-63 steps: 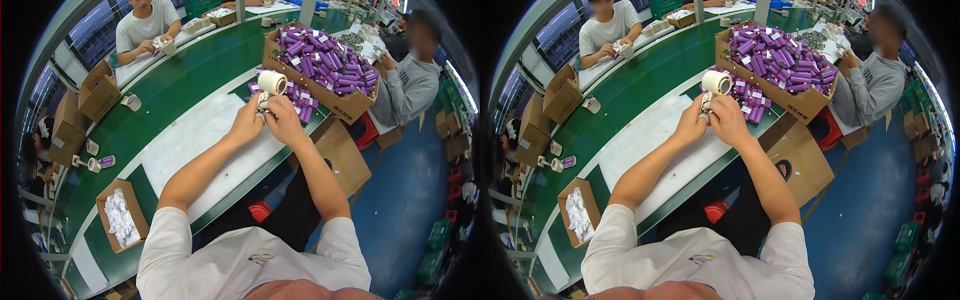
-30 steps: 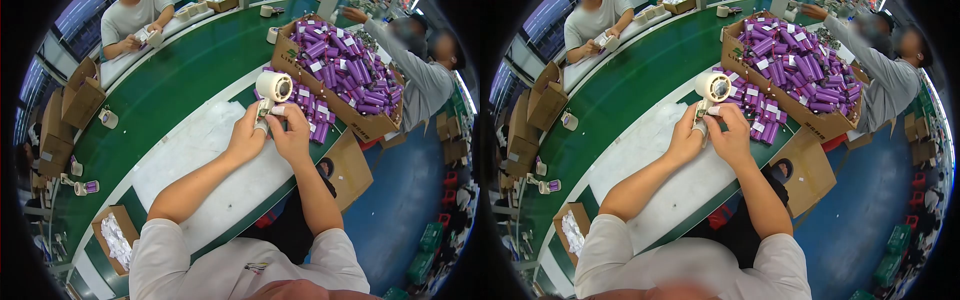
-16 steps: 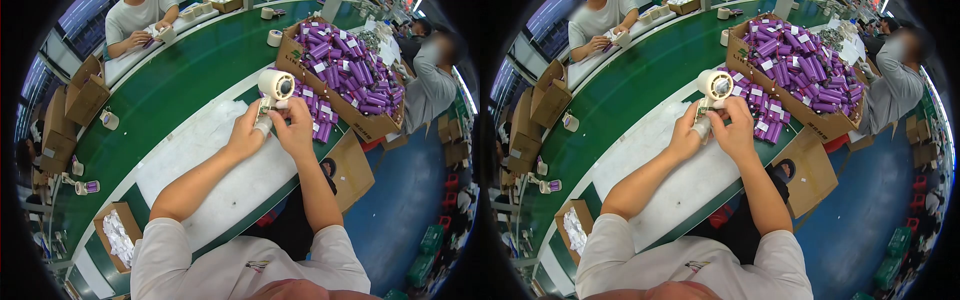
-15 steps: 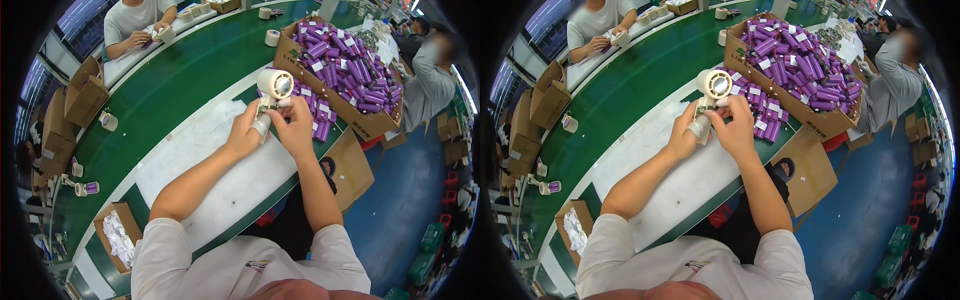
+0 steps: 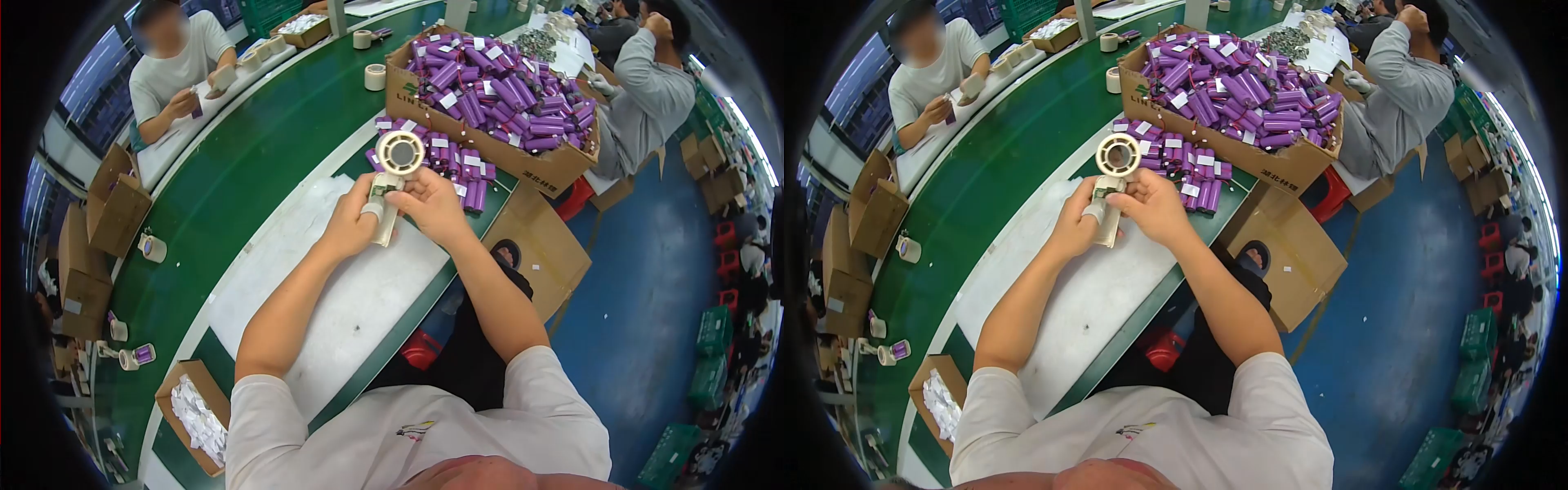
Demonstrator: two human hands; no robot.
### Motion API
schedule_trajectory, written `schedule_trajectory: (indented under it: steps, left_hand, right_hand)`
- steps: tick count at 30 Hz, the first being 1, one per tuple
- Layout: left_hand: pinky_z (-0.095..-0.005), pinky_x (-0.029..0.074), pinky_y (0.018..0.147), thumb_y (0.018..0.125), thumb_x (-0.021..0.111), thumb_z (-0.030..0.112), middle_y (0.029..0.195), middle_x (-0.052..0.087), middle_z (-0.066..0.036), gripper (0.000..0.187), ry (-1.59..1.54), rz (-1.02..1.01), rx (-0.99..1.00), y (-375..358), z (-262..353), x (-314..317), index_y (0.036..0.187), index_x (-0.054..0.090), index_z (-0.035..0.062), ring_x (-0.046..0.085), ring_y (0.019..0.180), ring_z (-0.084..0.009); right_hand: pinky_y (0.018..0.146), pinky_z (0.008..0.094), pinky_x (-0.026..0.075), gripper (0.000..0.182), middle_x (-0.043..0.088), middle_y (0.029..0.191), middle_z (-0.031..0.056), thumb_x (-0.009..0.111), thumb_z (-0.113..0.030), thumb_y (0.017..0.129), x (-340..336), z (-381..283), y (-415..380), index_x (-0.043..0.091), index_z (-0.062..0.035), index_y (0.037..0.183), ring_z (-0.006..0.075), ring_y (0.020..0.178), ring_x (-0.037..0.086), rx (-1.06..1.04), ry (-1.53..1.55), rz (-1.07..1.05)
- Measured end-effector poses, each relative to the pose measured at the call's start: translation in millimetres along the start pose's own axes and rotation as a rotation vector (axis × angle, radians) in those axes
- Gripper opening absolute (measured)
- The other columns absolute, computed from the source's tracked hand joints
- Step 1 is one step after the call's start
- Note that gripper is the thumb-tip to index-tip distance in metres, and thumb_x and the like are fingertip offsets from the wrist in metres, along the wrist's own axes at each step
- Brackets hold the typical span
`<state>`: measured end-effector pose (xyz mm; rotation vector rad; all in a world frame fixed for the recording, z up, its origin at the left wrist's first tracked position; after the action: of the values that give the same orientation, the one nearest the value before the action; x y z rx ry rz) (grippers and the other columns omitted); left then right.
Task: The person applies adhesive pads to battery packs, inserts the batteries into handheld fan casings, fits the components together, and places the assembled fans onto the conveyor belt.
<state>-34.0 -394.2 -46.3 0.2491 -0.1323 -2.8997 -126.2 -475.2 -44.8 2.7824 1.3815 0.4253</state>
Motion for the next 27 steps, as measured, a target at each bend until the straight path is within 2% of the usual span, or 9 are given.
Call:
schedule_trajectory:
  steps: [3,6,11,12,15,17,20,23,27]
  left_hand:
    - [-0.032,0.056,0.066,0.085,0.041,0.006,0.096,0.065,-0.012,0.045,0.003,0.063,-0.034,1,-9,-5,0.13,0.045,0.0037,0.068,0.075,-0.0205]
    - [-0.0317,0.055,0.067,0.093,0.052,0.017,0.099,0.066,-0.01,0.04,-0.079,-0.009,0.074,7,-11,-9,0.131,0.047,0.0061,0.067,0.079,-0.019]
    - [-0.0344,0.055,0.08,0.096,0.056,0.028,0.107,0.065,-0.01,0.04,-0.311,-0.206,-0.201,4,-29,0,0.129,0.052,0.0055,0.067,0.091,-0.021]
    - [-0.0357,0.056,0.081,0.096,0.056,0.031,0.113,0.063,-0.012,0.042,-0.342,-0.206,-0.191,5,-28,0,0.129,0.051,0.005,0.067,0.095,-0.0236]
    - [-0.0397,0.053,0.088,0.097,0.057,0.03,0.123,0.06,-0.013,0.043,-0.387,-0.092,-0.134,11,-31,-13,0.131,0.049,0.0049,0.063,0.107,-0.0255]
    - [-0.0416,0.05,0.093,0.097,0.056,0.029,0.126,0.059,-0.013,0.044,-0.385,0.044,-0.054,15,-26,-24,0.132,0.047,0.0054,0.06,0.113,-0.0249]
    - [-0.0436,0.047,0.096,0.099,0.052,0.028,0.133,0.055,-0.011,0.041,-0.447,0.114,-0.012,21,-28,-29,0.135,0.045,0.0073,0.056,0.117,-0.0235]
    - [-0.0408,0.048,0.095,0.101,0.049,0.024,0.134,0.054,-0.009,0.038,-0.423,0.148,-0.001,20,-29,-29,0.135,0.045,0.0069,0.055,0.118,-0.0219]
    - [-0.0379,0.049,0.095,0.1,0.051,0.019,0.131,0.056,-0.01,0.037,-0.292,0.231,0.07,16,-25,-35,0.134,0.047,0.0044,0.057,0.115,-0.0217]
  right_hand:
    - [0.075,0.0273,0.055,0.027,0.069,0.097,0.0073,0.069,-0.001,0.085,0,8,4,0.058,0.0014,0.11,0.0119,0.086,0.066,-0.016,-0.073,-0.006]
    - [0.072,0.026,0.054,0.025,0.069,0.094,0.0065,0.07,-0.002,0.085,-1,6,7,0.06,0.0009,0.108,0.0111,0.082,0.066,0.016,-0.139,-0.064]
    - [0.066,0.0246,0.052,0.023,0.069,0.091,0.0063,0.071,-0.004,0.084,-8,0,-1,0.064,0.0013,0.106,0.0108,0.081,0.066,0.057,-0.353,-0.144]
    - [0.058,0.0247,0.05,0.026,0.068,0.077,0.006,0.076,-0.011,0.081,-19,-18,-3,0.066,0.0025,0.101,0.0094,0.068,0.063,-0.108,-0.369,0.008]
    - [0.056,0.0272,0.048,0.024,0.065,0.076,0.0058,0.077,-0.014,0.079,-89,-52,-12,0.069,-0.0013,0.098,0.0107,0.061,0.059,-0.265,-0.54,0.417]
    - [0.06,0.0294,0.048,0.025,0.062,0.077,0.0071,0.076,-0.013,0.077,-116,-64,-19,0.069,-0.0011,0.098,0.0144,0.065,0.059,-0.291,-0.907,0.391]
    - [0.065,0.0301,0.047,0.025,0.059,0.08,0.0089,0.075,-0.01,0.075,-113,-50,-14,0.069,0.0003,0.097,0.0172,0.07,0.058,-0.378,-1.031,0.275]
    - [0.067,0.0296,0.048,0.019,0.061,0.083,0.0073,0.073,-0.01,0.079,-110,-53,-9,0.07,-0.0008,0.096,0.0148,0.074,0.059,-0.416,-0.948,0.28]
    - [0.064,0.0277,0.047,0.011,0.065,0.083,0.005,0.068,-0.011,0.086,-82,-55,-5,0.066,-0.0002,0.09,0.0111,0.072,0.06,-0.291,-0.465,0.189]
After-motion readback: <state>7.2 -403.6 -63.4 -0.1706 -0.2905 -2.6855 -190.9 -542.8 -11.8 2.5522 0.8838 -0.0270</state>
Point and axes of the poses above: each hand's wrist, its own y-axis towards the middle knuckle, its own x-axis out of the palm, z = x × y, the point moved 8 cm from there along y, towards the middle knuckle
